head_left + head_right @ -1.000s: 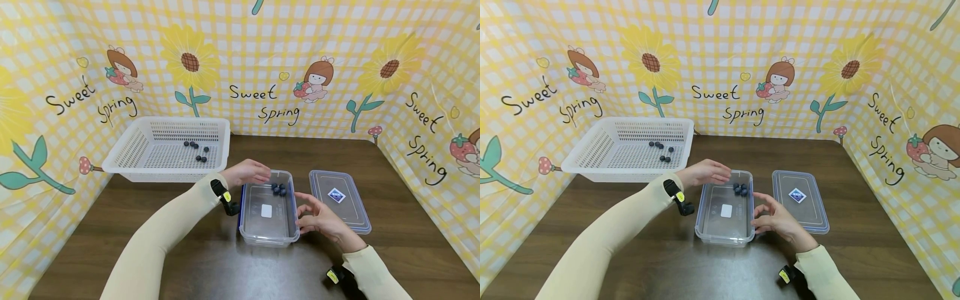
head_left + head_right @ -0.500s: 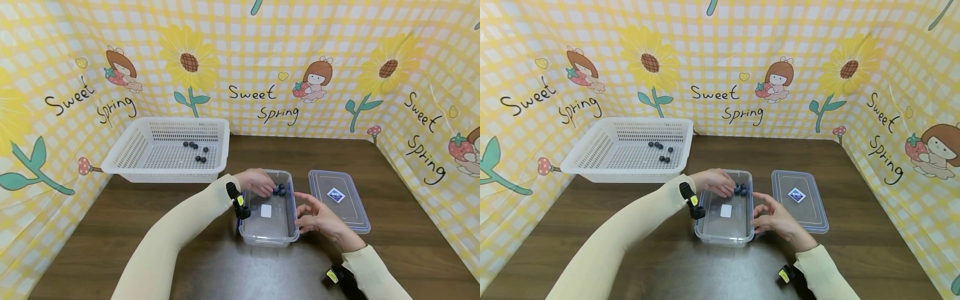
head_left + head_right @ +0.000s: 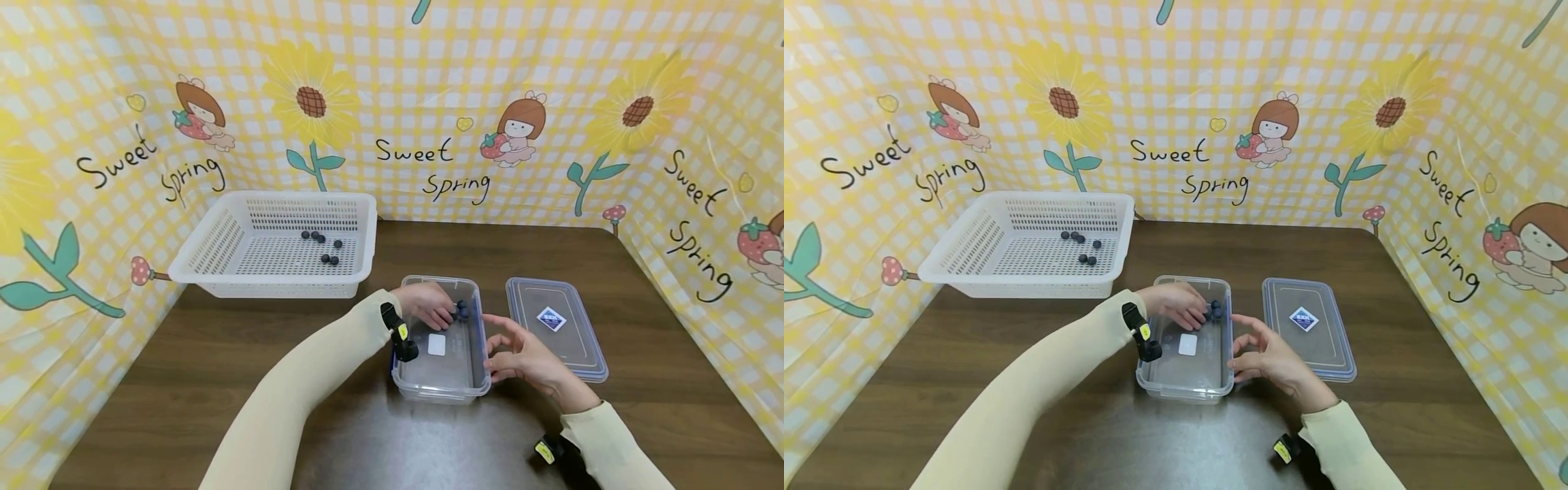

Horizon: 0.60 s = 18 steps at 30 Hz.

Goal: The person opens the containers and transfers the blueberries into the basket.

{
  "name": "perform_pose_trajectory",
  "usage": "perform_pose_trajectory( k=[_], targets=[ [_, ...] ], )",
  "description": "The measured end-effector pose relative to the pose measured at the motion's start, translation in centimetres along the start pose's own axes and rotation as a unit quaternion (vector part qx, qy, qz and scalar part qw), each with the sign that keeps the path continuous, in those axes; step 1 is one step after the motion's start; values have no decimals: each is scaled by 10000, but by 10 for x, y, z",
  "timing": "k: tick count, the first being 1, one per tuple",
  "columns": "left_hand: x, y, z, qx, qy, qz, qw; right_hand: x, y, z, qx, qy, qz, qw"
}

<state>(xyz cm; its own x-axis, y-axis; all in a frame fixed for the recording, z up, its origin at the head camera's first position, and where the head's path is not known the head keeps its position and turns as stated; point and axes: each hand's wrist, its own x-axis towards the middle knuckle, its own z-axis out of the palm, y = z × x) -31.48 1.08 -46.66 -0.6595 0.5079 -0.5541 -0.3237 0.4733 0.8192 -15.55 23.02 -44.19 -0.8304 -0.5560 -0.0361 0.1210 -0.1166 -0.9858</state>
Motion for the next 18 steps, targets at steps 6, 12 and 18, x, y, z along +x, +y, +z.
perform_pose_trajectory(
  k=[6, 12, 18],
  targets=[
    [-53, 21, 25, 133, 194, 82, 9997, 0, 0, 0, -33, 4, 2, 10000],
    [-43, 17, 23, 143, 208, 161, 9996, 0, 0, 0, -51, 22, 5, 10000],
    [-34, 23, 9, -253, -57, 476, 9985, 0, 0, -1, -5, -25, -42, 10000]
  ],
)
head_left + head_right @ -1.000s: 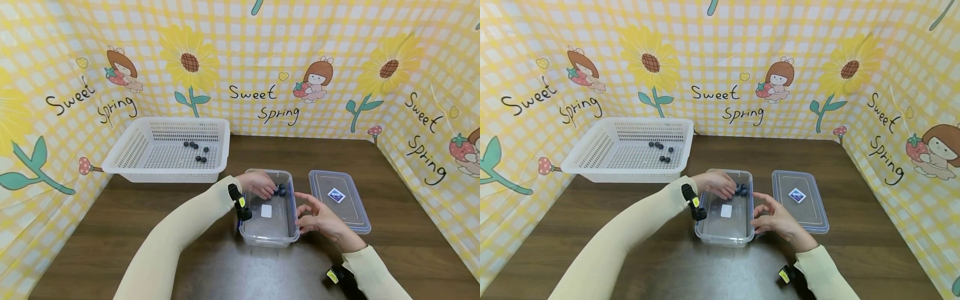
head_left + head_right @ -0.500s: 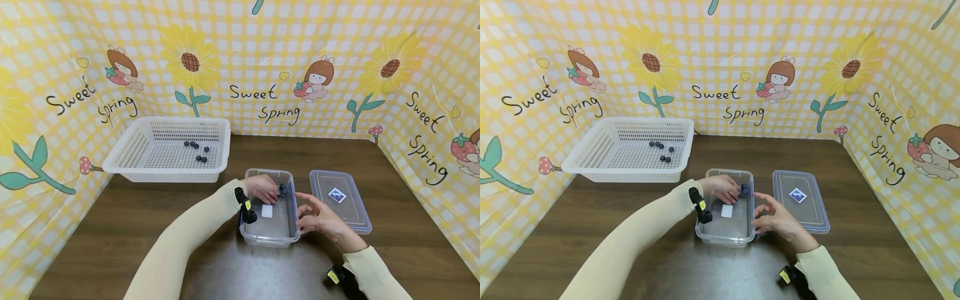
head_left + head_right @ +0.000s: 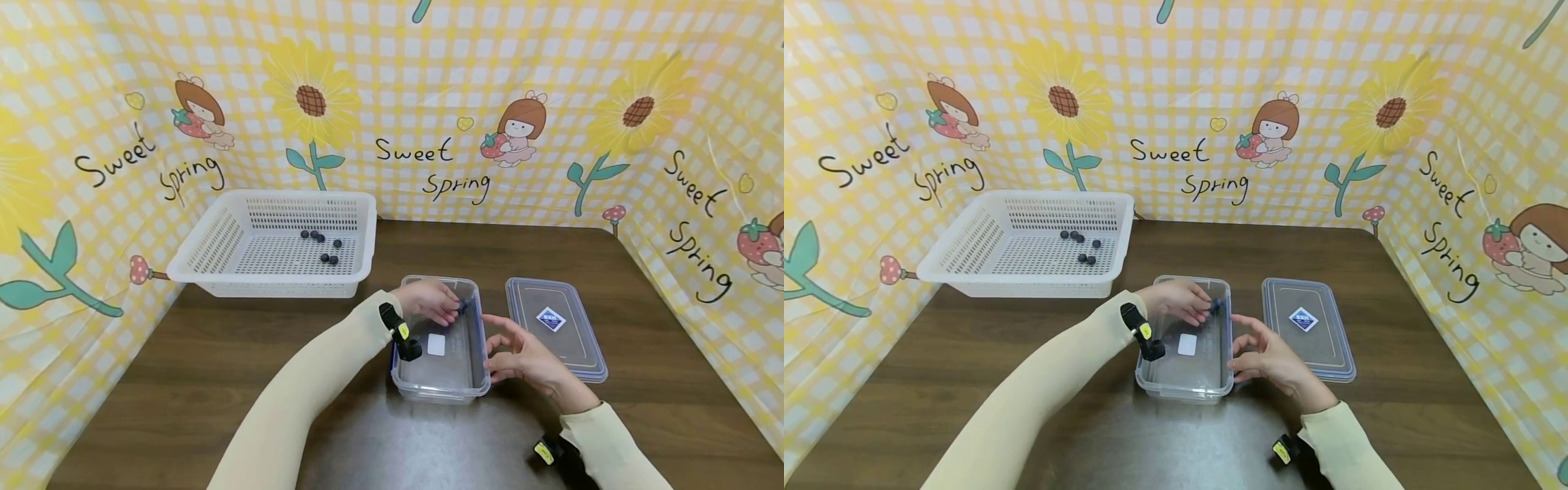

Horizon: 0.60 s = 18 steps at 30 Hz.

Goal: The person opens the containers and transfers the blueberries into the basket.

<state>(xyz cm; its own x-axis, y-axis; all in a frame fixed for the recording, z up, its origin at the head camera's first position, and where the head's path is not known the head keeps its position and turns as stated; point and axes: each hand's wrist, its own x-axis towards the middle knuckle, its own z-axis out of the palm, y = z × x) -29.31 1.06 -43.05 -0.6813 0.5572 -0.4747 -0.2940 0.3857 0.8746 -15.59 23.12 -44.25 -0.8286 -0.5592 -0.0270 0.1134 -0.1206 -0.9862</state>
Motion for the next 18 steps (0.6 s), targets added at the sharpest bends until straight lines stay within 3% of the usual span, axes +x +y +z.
perform_pose_trajectory(
  k=[2, 3, 7, 18],
  targets=[
    [-6, 7, -4, -240, 31, 120, 9996, 0, 1, 1, 18, -20, -10, 10000],
    [-18, 17, -3, -294, 174, 122, 9993, 0, 1, 1, 21, -25, -16, 10000],
    [-30, 31, -9, -632, 248, 238, 9974, 0, 0, 0, 39, -21, -21, 10000],
    [-46, 46, -28, -935, 351, 542, 9935, 0, 1, -2, 76, -124, -70, 9999]
  ],
)
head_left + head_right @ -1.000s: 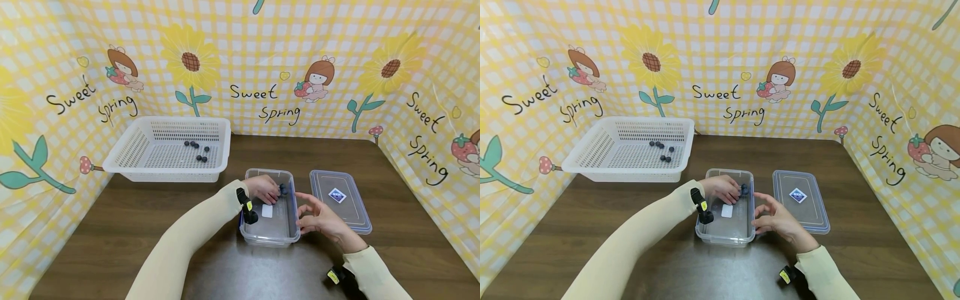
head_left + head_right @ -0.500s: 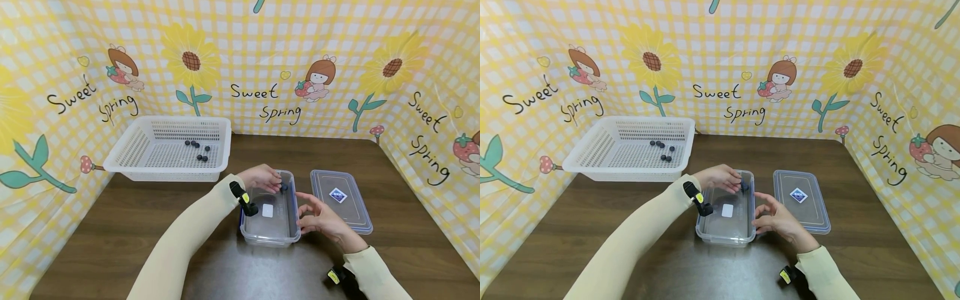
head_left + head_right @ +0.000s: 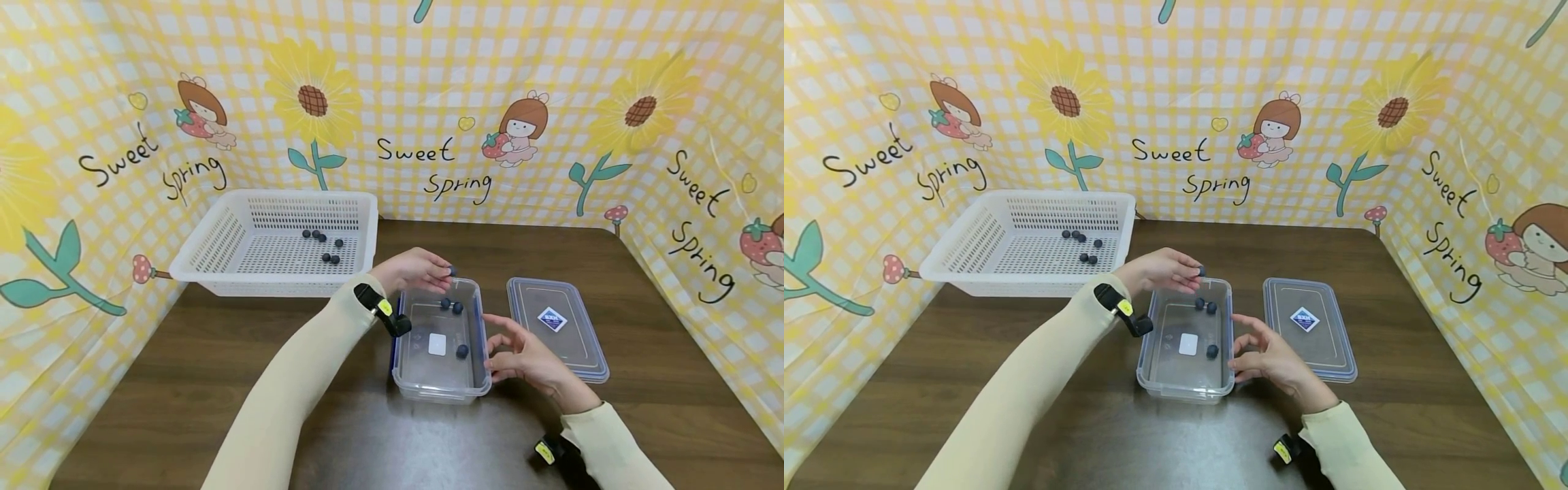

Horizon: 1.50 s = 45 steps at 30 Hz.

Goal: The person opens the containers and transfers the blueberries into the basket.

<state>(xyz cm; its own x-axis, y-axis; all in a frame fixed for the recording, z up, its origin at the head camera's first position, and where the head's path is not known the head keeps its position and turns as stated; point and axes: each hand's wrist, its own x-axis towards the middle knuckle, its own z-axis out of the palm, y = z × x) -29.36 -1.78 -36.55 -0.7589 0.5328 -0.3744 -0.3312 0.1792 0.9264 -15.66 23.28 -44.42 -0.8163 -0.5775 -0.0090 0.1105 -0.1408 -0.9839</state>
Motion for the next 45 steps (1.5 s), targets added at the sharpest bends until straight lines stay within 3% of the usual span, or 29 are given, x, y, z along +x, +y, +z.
perform_pose_trajectory(
  k=[13, 22, 32, 36, 40, 45],
  targets=[
    [-17, 16, -38, -662, 476, 477, 9955, 0, 0, 1, -36, 20, 26, 10000],
    [-32, 26, -65, -925, 760, 596, 9910, -1, -1, 1, -23, 60, 77, 10000],
    [-48, 29, -107, -1159, 1149, 745, 9838, 0, 0, 1, -46, 20, 70, 10000],
    [-57, 27, -130, -1587, 1297, 790, 9756, 1, 1, 1, -40, 28, 73, 10000],
    [-66, 25, -154, -2120, 1608, 823, 9604, 0, 1, 1, -12, 53, 68, 10000],
    [-78, 21, -180, -2388, 2026, 795, 9464, 0, 1, 1, 27, 54, 65, 10000]
  ],
)
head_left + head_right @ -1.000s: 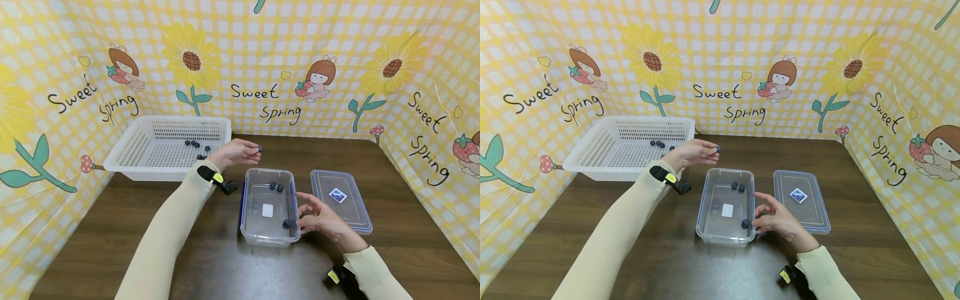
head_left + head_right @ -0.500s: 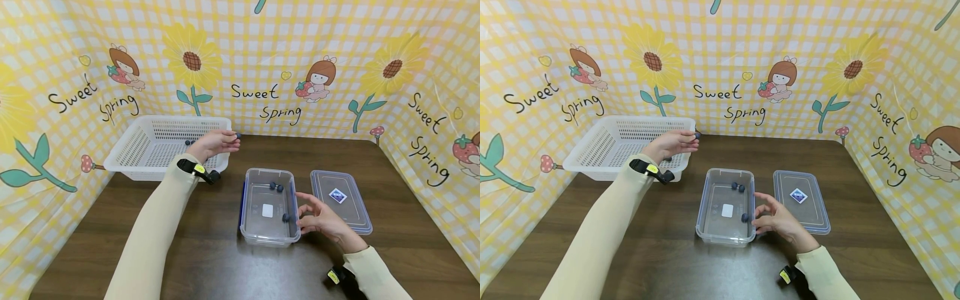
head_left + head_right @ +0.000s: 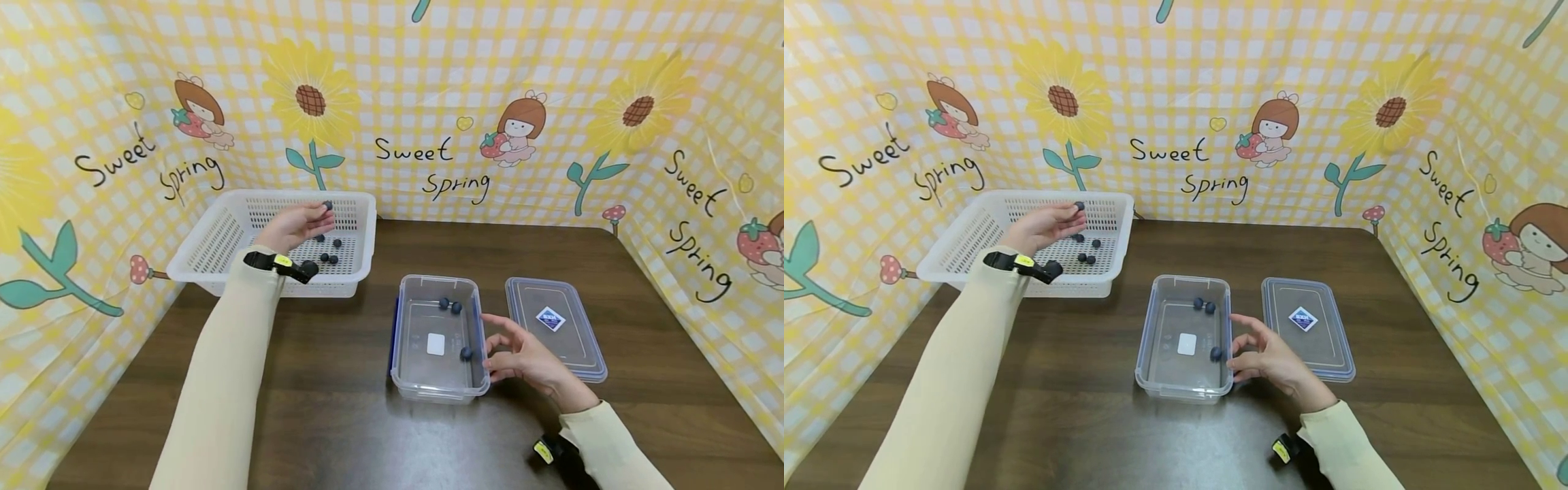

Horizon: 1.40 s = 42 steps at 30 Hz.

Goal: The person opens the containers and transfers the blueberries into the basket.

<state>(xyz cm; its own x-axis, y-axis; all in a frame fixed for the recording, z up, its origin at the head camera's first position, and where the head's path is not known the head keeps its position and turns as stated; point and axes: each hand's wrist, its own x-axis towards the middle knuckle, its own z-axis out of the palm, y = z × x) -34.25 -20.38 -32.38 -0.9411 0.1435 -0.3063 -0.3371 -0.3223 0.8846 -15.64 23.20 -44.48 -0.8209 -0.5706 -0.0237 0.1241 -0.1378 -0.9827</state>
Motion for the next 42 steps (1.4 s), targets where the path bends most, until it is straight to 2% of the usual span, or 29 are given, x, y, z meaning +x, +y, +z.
perform_pose_trajectory(
  k=[5, 9, 13, 20, 24, 29, 42],
  targets=[
    [-3, 5, -28, -300, 297, 77, 9991, 0, -1, 0, -1, 30, 33, 10000],
    [-7, 5, -48, -854, 452, 209, 9951, 0, -1, 1, -15, 98, 74, 9999],
    [-12, 4, -66, -1393, 623, 280, 9879, 0, -1, 2, -28, 130, 83, 9999],
    [-21, 2, -91, -1958, 1401, 155, 9705, 1, 0, 2, -66, 125, 108, 9998],
    [-21, 2, -96, -2155, 1563, 33, 9639, 0, 0, 1, -58, 129, 117, 9998],
    [-19, 3, -97, -2186, 1682, -43, 9612, 1, -2, 1, -111, 151, 125, 9997],
    [-20, 3, -89, -1737, 1664, -49, 9706, 0, -2, 1, -60, 87, 73, 9999]
  ],
)
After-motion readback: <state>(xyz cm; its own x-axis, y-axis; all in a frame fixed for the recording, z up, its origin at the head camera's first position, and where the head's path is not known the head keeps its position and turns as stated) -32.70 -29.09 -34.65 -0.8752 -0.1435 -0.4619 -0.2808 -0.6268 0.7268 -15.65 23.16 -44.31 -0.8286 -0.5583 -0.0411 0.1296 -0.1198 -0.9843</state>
